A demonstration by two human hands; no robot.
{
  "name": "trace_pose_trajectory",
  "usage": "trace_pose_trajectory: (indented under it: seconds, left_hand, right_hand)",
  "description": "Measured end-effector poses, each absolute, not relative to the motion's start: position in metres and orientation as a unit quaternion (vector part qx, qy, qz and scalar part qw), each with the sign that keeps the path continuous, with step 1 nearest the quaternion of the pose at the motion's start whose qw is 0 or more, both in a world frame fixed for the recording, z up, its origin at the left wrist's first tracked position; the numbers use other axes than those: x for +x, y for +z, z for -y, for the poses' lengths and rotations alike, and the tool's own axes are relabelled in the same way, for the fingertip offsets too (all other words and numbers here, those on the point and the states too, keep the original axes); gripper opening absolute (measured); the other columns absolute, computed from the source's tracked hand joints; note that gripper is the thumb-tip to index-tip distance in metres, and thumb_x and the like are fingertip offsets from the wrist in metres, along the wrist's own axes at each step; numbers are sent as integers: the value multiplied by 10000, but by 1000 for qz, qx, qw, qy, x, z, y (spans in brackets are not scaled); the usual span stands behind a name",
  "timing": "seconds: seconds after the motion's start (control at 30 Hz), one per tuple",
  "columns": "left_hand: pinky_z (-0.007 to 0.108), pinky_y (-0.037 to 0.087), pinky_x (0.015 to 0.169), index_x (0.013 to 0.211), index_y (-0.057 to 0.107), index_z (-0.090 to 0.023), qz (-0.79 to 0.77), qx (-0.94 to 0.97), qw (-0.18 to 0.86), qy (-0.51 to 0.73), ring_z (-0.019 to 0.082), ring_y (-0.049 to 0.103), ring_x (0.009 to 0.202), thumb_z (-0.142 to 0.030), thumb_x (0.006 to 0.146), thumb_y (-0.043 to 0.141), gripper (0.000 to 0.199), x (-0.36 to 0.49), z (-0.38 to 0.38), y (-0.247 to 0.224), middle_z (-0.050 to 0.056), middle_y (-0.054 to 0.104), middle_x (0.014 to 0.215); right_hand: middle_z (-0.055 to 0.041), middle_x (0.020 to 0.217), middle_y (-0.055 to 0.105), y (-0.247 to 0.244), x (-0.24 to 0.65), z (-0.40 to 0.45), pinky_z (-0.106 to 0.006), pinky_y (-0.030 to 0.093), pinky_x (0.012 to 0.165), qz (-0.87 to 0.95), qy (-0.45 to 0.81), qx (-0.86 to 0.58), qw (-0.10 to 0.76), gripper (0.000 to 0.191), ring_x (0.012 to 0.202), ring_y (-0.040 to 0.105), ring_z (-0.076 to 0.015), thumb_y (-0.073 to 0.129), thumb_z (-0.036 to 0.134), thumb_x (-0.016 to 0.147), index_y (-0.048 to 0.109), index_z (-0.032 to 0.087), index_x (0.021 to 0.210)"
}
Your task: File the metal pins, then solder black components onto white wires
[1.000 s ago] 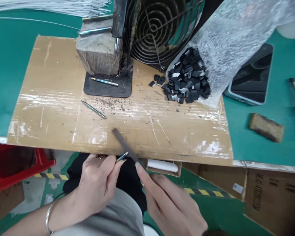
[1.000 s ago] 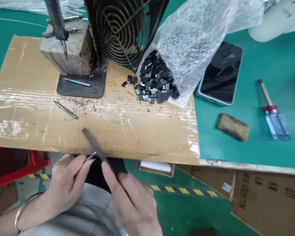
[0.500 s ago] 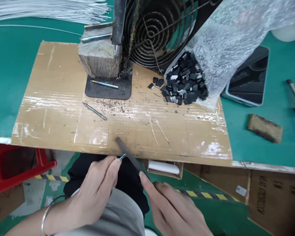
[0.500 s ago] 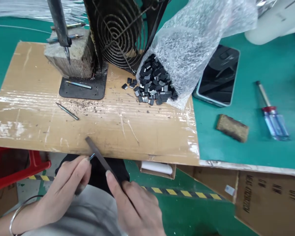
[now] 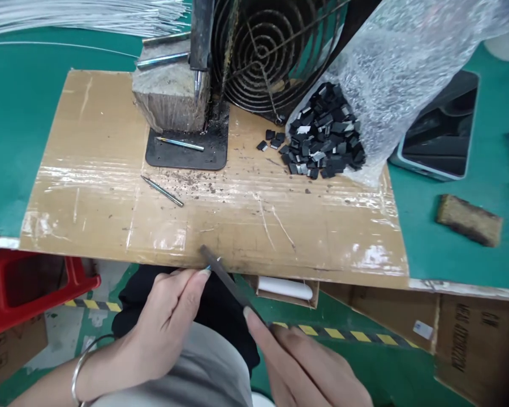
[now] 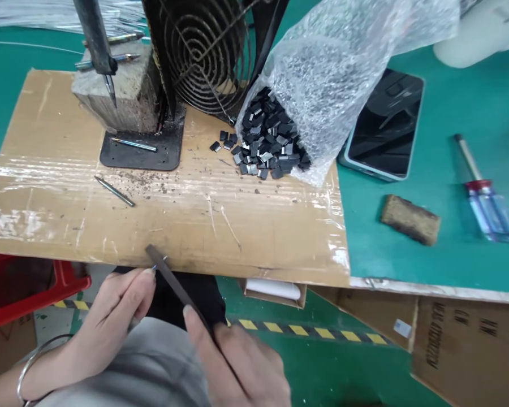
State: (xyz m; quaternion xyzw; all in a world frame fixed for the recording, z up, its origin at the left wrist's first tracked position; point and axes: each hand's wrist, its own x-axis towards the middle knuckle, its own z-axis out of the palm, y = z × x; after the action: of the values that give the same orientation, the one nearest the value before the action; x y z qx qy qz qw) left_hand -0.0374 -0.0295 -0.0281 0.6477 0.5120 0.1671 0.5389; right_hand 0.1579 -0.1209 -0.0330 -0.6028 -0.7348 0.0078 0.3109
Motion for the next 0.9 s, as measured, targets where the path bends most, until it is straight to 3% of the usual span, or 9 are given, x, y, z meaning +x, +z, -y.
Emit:
trace_pose_trajectory:
  seconds: [0.07,0.23,0.37,0.6,0.8,0.9]
  left_hand:
    - [270,322,509,633,391,-228,-509,643,545,172,100,367,488,-257,1099,347,469,-37,28,-27,-71,382,538]
    - [266,315,505,637,401,-226,-511,654,526,184,101,370,495,-247,1092,379,457,-36,29,-27,-71,382,547]
    - [263,324,527,658,410,-224,-498,680,502,193,101,396,508,-188,1073,391,417,-37,31,-29,-68,427,566]
    - [254,331,532,677,406,-226,-493,685,501,191,105,396,515,-182,1079,391,404,-36,30,-27,-70,428,582]
    - [253,324,533,680,409,-224,-492,686,501,189,104,395,523,-182,1079,394,402,-36,31,-27,-69,433,585]
    - [255,321,527,674,408,-224,-495,690,491,194,103,394,514,-176,1073,399,402,-36,31,-27,-69,431,580]
  right_hand:
    - [22,718,732,-37,153,115,-240,515,648,752,-2,-592,290,617,587,664,-99,551,-9,958,504,194,1539]
    - [45,739,749,-42,145,91,-172,528,700,722,-35,-615,315,672,590,655,-75,578,12,969,447,249,1584]
    - [34,699,722,-36,151,104,-226,511,621,751,2,-603,271,678,573,660,-96,533,16,969,401,209,1605]
    - [28,756,739,-44,142,93,-208,509,696,738,9,-593,323,673,635,661,-85,550,-2,977,408,221,1596]
    - [21,715,705,-38,144,104,-243,468,604,733,1,-609,303,668,598,641,-87,529,-28,959,438,205,1579]
    - [31,745,724,-43,143,97,-195,496,673,729,-11,-607,318,637,633,643,-74,562,-16,958,511,228,1544]
